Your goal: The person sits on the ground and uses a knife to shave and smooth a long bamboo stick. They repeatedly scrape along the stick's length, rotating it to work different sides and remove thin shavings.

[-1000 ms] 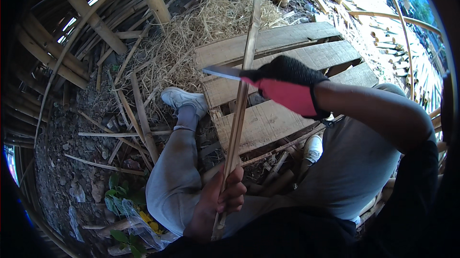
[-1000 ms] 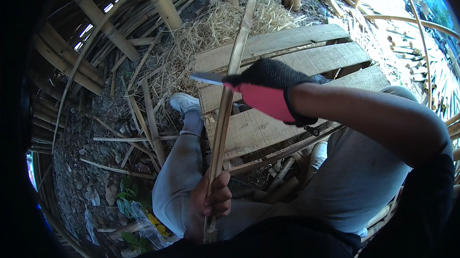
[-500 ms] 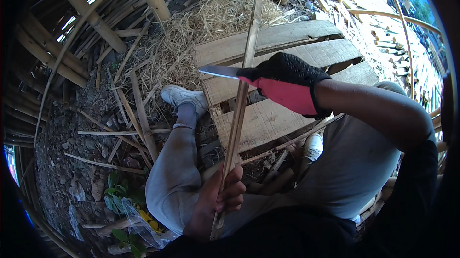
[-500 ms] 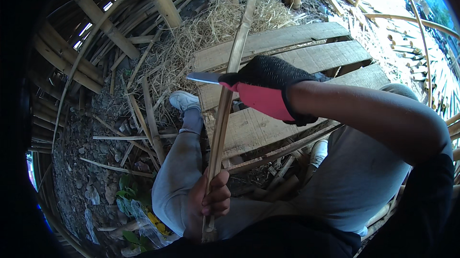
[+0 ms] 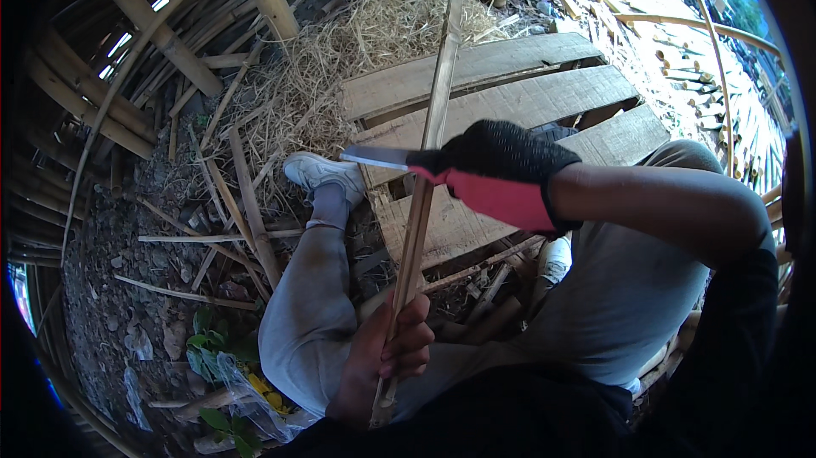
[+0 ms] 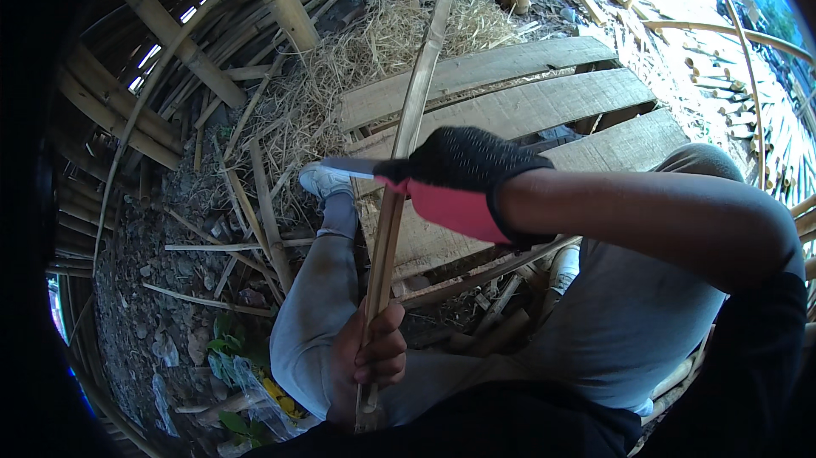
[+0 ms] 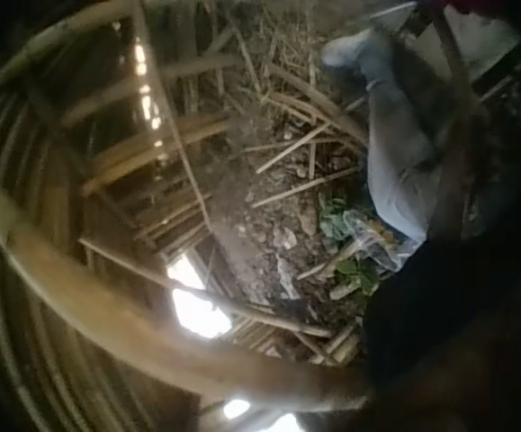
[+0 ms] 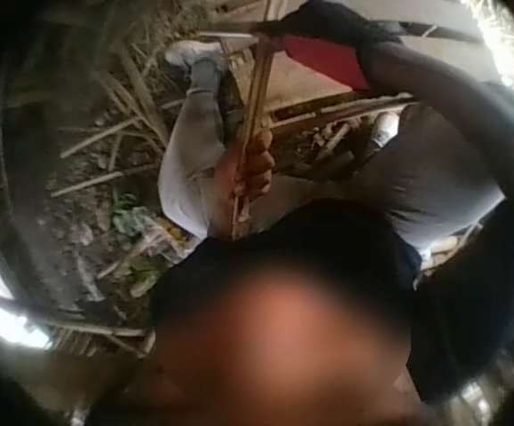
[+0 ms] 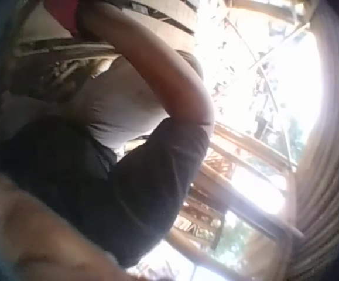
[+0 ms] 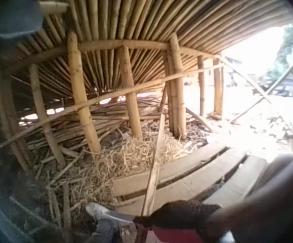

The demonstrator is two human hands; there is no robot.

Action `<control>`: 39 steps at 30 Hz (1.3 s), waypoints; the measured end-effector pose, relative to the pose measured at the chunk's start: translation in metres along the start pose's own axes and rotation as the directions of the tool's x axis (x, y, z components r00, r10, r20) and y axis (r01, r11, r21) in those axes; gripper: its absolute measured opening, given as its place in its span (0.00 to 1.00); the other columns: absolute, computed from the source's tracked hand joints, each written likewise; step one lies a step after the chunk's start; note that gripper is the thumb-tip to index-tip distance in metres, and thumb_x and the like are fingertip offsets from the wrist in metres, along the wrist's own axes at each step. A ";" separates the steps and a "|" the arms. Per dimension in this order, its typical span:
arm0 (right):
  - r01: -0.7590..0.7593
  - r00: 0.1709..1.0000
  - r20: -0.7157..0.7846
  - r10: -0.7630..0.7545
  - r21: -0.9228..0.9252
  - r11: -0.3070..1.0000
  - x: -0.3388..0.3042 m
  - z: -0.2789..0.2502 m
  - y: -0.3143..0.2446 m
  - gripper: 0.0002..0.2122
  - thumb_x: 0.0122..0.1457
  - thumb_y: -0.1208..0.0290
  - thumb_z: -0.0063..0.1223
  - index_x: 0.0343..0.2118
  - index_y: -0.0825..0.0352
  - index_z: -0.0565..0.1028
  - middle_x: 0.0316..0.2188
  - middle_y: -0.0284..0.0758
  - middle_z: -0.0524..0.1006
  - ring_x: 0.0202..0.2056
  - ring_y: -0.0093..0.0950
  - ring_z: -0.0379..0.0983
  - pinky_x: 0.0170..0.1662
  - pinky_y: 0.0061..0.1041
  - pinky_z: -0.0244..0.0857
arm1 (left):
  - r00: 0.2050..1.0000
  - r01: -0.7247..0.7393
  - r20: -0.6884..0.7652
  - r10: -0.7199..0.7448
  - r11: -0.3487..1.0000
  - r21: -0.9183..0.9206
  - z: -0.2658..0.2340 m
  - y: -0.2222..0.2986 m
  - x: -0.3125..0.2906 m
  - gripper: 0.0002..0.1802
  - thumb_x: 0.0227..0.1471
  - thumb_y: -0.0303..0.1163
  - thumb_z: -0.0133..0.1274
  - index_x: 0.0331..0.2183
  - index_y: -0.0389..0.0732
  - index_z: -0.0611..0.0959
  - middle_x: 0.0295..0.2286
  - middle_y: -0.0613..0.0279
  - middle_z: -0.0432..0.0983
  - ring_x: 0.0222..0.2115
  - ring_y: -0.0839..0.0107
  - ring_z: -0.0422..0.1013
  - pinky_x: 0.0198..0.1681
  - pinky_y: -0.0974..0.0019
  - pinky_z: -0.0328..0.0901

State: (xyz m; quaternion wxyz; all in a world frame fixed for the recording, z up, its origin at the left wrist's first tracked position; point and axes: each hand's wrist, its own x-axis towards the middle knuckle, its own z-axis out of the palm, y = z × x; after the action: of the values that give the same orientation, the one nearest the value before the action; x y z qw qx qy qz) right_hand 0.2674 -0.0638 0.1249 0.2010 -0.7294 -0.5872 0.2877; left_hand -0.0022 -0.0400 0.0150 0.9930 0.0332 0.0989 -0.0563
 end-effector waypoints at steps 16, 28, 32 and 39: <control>0.545 0.759 -0.102 -0.643 -0.441 0.713 -0.007 0.000 0.005 0.16 0.54 0.51 0.62 0.35 0.59 0.79 0.28 0.32 0.78 0.28 0.35 0.77 0.30 0.33 0.70 | 0.999 -0.027 -0.020 0.031 0.985 0.169 0.010 0.000 0.001 0.23 0.66 0.60 0.31 0.30 0.52 0.64 0.11 0.77 0.55 0.07 0.84 0.52 0.12 0.79 0.47; 0.446 0.428 -0.197 -0.882 -0.803 0.395 0.012 -0.058 0.005 0.17 0.44 0.51 0.71 0.29 0.54 0.75 0.24 0.28 0.75 0.24 0.31 0.76 0.27 0.30 0.66 | 0.971 -0.221 0.074 0.226 0.748 0.626 0.007 -0.012 0.013 0.28 0.67 0.58 0.33 0.27 0.43 0.65 0.19 0.61 0.65 0.15 0.66 0.68 0.17 0.70 0.62; 0.331 0.509 -0.281 -0.813 -0.808 0.487 0.011 -0.071 0.004 0.15 0.52 0.48 0.62 0.32 0.56 0.78 0.25 0.31 0.76 0.26 0.33 0.77 0.29 0.32 0.69 | 0.996 -0.071 0.007 0.088 0.746 0.663 0.013 -0.004 0.004 0.28 0.66 0.59 0.33 0.27 0.44 0.65 0.19 0.64 0.64 0.13 0.75 0.63 0.16 0.75 0.59; -0.005 0.672 -0.655 -0.346 -0.472 0.882 0.007 -0.078 0.002 0.12 0.62 0.58 0.56 0.38 0.62 0.80 0.27 0.40 0.79 0.33 0.37 0.77 0.39 0.32 0.70 | 0.964 -0.099 -0.161 0.214 0.844 0.528 0.010 -0.004 0.013 0.29 0.67 0.60 0.30 0.25 0.46 0.63 0.14 0.73 0.55 0.09 0.84 0.51 0.12 0.79 0.47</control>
State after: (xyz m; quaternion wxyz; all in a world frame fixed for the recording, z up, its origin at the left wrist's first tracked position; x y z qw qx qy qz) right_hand 0.3209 -0.0536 0.1811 0.2739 -0.7484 -0.5759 -0.1823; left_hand 0.0120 -0.0462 0.0215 0.9325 0.3112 0.1831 0.0049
